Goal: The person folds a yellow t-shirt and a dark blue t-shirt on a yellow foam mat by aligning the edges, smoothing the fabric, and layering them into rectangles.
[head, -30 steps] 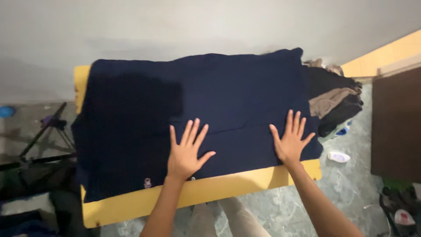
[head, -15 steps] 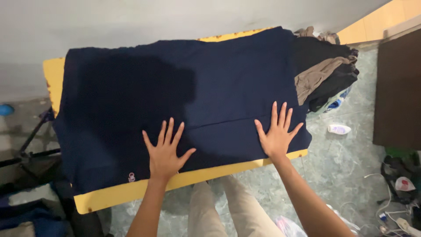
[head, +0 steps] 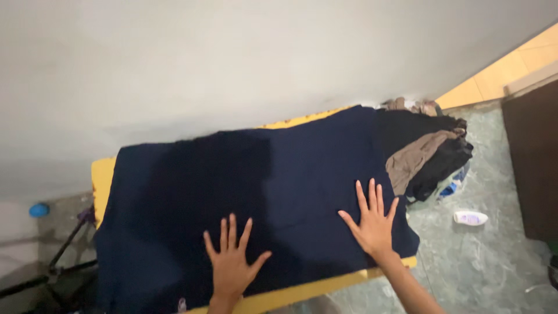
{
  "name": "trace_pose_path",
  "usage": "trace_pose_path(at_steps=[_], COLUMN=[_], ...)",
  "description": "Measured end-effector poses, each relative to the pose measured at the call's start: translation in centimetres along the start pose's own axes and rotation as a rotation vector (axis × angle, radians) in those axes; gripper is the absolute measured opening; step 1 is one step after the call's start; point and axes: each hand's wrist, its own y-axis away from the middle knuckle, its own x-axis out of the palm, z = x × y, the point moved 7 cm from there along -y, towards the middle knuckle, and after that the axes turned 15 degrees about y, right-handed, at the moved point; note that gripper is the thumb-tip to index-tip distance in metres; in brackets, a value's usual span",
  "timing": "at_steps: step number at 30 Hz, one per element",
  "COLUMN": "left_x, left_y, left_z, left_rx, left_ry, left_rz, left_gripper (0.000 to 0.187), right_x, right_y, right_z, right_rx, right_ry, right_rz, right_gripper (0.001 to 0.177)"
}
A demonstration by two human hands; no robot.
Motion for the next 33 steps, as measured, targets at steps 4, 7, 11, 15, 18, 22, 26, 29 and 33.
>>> trace_pose_path(at_steps=[4,7,11,15,18,22,26,29,33], left_x=[1.9,3.0,5.2,8.8,9.3,7.8,4.7,3.4,1.1], left_y=[-8.9,-15.5,-22.6,-26.8,-28.9,-29.0,-28.1,-27.9,-27.5], left_z=[2.1,4.2,8.7,11.5,9.3,9.2,10.6,12.0,12.0], left_rx=[-0.085,-0.042,-0.043,-0.273,-0.025,-0.01,0.048,-0.056,-0.06], left_ry=[0.03,-0.031,-0.046,-0.073,-0.027,0.099,0.025,-0.091,-0.418], left_rz=[0.003,-0.067,0.041,0.551,0.513,0.401,0.393,0.509,0.674], left_gripper=[0.076,0.067,0.065,0.066,0.061,0.064,0.044,0.043,0.039], right_x=[2.0,3.1,1.2,0.3,1.2,1.9,2.6,4.1,2.0], right_y=[-5.0,-9.2,-16.3,-24.0,-27.1,-27.7,-27.6,-28.1,-27.8], right_z=[-3.6,-6.8,-5.1,1.3,1.8,-0.6,-3.3,-5.3,-5.7], right_rx=[-0.037,0.12,-0.062,-0.416,-0.45,-0.485,-0.554,-0.497,-0.522], right_ry=[0.023,-0.019,-0.171,-0.114,0.111,0.195,0.095,0.291,0.496], right_rz=[-0.009,0.022,-0.067,0.062,0.309,0.3,0.137,0.305,0.213], right_gripper=[0.086,0.08,0.074,0.084,0.072,0.06,0.067,0.045,0.041])
